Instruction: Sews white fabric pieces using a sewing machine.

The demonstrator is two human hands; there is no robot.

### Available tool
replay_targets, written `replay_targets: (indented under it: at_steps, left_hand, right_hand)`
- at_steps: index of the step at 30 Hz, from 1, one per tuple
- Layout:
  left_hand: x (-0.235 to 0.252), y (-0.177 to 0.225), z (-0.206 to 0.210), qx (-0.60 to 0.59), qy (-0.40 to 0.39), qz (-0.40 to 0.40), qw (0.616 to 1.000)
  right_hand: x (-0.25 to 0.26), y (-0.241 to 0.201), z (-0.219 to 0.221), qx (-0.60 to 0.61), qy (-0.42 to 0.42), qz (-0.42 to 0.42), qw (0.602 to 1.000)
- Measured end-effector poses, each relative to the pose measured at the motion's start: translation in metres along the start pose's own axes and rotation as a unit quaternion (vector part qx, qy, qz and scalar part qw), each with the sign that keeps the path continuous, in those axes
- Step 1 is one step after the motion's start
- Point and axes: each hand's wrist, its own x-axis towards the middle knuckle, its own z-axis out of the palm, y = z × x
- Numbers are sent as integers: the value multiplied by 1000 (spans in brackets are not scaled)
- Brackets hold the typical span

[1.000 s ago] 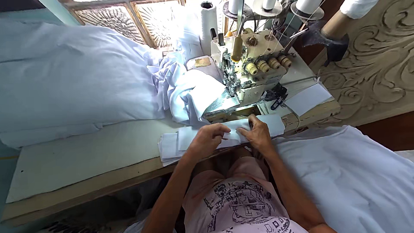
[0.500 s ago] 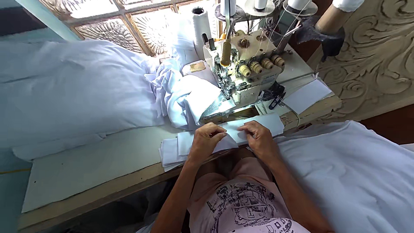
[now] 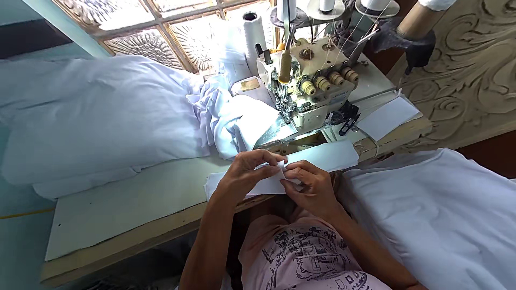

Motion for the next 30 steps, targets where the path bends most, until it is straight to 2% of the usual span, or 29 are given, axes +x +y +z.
replay_targets:
  at_steps: [3,6,19,22,25,27,30]
  left_hand:
    - [-4,-3,-2,-74,35,-19,996]
    - [-4,-3,-6,-102,62,-1,993]
    - [4,-5,-7,-116,159,53,979]
    - [18,-3,2,41,230,69,970]
    - [53,-3,3,281,287,97,911]
    - [80,-11,1,403,283,108,863]
    - [108,-25,0,486,211,91,843]
  right_hand:
    - [2,-2,-1,26,-15,17,999]
    - [5,-3,-3,47,-16,36,998]
    - [13,-4,-7,70,29,80,994]
    - [24,0,-4,2,37,83,996]
    - [41,14,1,-91,30,88,992]
    - [52,24,2,-143,28,97,985]
    - [60,36,2,-172,17,120,978]
